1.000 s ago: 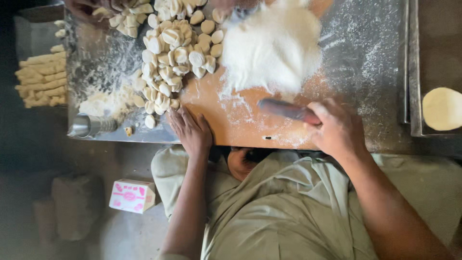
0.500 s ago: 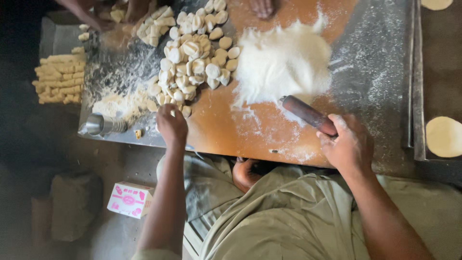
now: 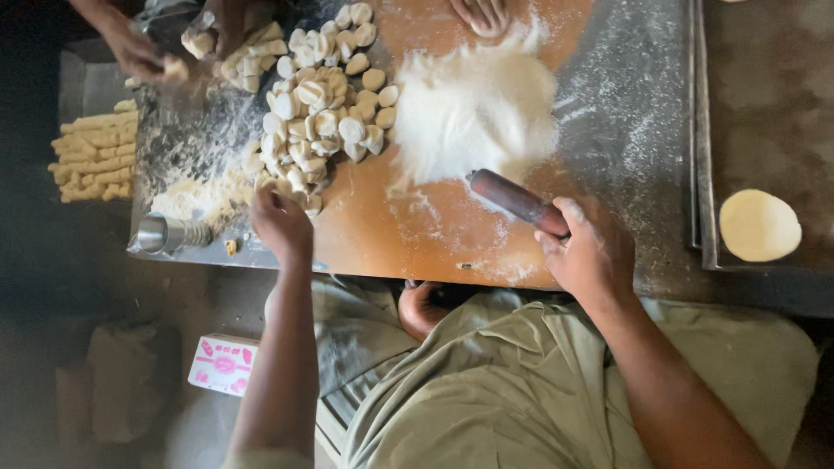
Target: The person sits at a floured work table, picks up small dough pieces from a pile, coats them in flour, and flattens each piece into a round disc using a small rolling pin. The flattened discs are placed on a tray beside the table while other workers handle dough pieces nearby.
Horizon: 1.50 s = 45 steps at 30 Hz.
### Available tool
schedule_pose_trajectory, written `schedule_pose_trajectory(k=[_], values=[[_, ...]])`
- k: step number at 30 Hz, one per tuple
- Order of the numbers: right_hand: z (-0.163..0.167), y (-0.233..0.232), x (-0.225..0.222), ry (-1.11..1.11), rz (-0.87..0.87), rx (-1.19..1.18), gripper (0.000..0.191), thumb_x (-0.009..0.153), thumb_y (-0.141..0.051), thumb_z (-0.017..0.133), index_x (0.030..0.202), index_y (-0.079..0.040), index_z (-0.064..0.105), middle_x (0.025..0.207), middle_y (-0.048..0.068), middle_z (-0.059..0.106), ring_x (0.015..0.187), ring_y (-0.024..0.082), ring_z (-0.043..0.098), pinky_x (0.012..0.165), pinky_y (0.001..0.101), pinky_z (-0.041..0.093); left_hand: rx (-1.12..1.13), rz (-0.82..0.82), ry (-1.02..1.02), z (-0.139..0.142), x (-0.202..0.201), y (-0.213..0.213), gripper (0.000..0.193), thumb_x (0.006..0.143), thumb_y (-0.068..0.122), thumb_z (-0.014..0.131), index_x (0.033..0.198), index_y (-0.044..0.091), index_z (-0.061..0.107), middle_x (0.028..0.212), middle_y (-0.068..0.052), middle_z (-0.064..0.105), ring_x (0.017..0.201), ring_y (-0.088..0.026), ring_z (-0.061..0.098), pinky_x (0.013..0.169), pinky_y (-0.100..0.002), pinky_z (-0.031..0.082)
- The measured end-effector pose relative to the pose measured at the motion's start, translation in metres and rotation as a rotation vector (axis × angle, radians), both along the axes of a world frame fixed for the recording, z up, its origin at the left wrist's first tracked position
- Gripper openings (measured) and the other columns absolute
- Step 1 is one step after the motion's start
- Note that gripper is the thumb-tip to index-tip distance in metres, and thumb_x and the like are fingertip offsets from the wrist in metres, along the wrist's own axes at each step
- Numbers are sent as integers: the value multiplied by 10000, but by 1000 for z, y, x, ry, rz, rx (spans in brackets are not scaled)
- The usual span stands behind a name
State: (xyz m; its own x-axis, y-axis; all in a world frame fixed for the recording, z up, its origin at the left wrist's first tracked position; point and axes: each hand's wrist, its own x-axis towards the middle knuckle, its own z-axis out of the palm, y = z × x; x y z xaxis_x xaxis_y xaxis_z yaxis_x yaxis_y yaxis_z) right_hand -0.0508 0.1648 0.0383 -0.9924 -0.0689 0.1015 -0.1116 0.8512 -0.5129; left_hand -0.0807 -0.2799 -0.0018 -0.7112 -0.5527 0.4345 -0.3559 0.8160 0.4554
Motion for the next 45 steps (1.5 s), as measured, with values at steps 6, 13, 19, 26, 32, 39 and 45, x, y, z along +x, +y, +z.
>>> schedule_pose_trajectory(k=[6, 13, 19, 26, 32, 39, 45], values=[[-1, 0, -1, -60, 1, 57, 508, 771, -281, 849, 1214, -92, 685, 1084, 152, 657, 958, 372, 664, 823, 496, 531, -276, -576, -126, -29, 73, 105, 497, 1032, 199, 534, 1435, -90, 497, 1478, -324, 522, 1420, -451, 450, 1165, -524, 366], [0, -13, 7, -255, 334, 1, 426, 778, -177, 793, 1178, -114, 663, 1107, 86, 663, 944, 279, 696, 810, 431, 573, -18, -353, -534, 21, 26, 97, 339, 1076, 272, 543, 1314, 64, 667, 1254, -211, 704, 1187, -366, 662, 980, -444, 538], [11, -23, 11, -161, 504, -20, 435, 709, -188, 826, 1113, -117, 679, 1089, 122, 651, 1010, 362, 660, 872, 496, 526, 457, -969, -78, 7, -10, 186, 344, 912, -14, 507, 1161, 89, 721, 1145, -158, 754, 998, -302, 761, 884, -398, 621], [7, -16, -1, -227, 569, -119, 475, 660, -211, 836, 1108, -136, 696, 1127, 108, 659, 1035, 367, 649, 890, 496, 502, 35, -1158, -173, 1, -8, 214, 478, 1038, 172, 532, 1477, -13, 490, 1528, -228, 504, 1447, -386, 464, 1214, -490, 371], [17, -26, -4, -320, 649, 34, 376, 691, -191, 811, 1051, -135, 718, 1116, 92, 660, 1052, 343, 645, 934, 477, 502, -128, -1272, -319, 15, -5, 204, 627, 1066, 416, 430, 1530, -4, 431, 1602, -220, 435, 1544, -367, 309, 1265, -570, 151], [4, -29, 8, -252, 564, 31, 554, 648, -180, 831, 1190, -136, 723, 1319, 168, 632, 1015, 406, 641, 862, 497, 513, -68, -1132, -489, 13, 39, 205, 738, 1050, 469, 450, 1563, -45, 318, 1666, -245, 268, 1562, -427, 209, 1222, -637, 75], [2, -29, 0, 29, 412, -236, 481, 727, -206, 781, 1157, -21, 672, 1149, 157, 686, 1014, 369, 682, 857, 465, 558, -143, -790, -473, -5, 2, 192, 842, 969, 458, 491, 1593, -24, 194, 1682, -322, 148, 1554, -440, 98, 1197, -647, 48]])
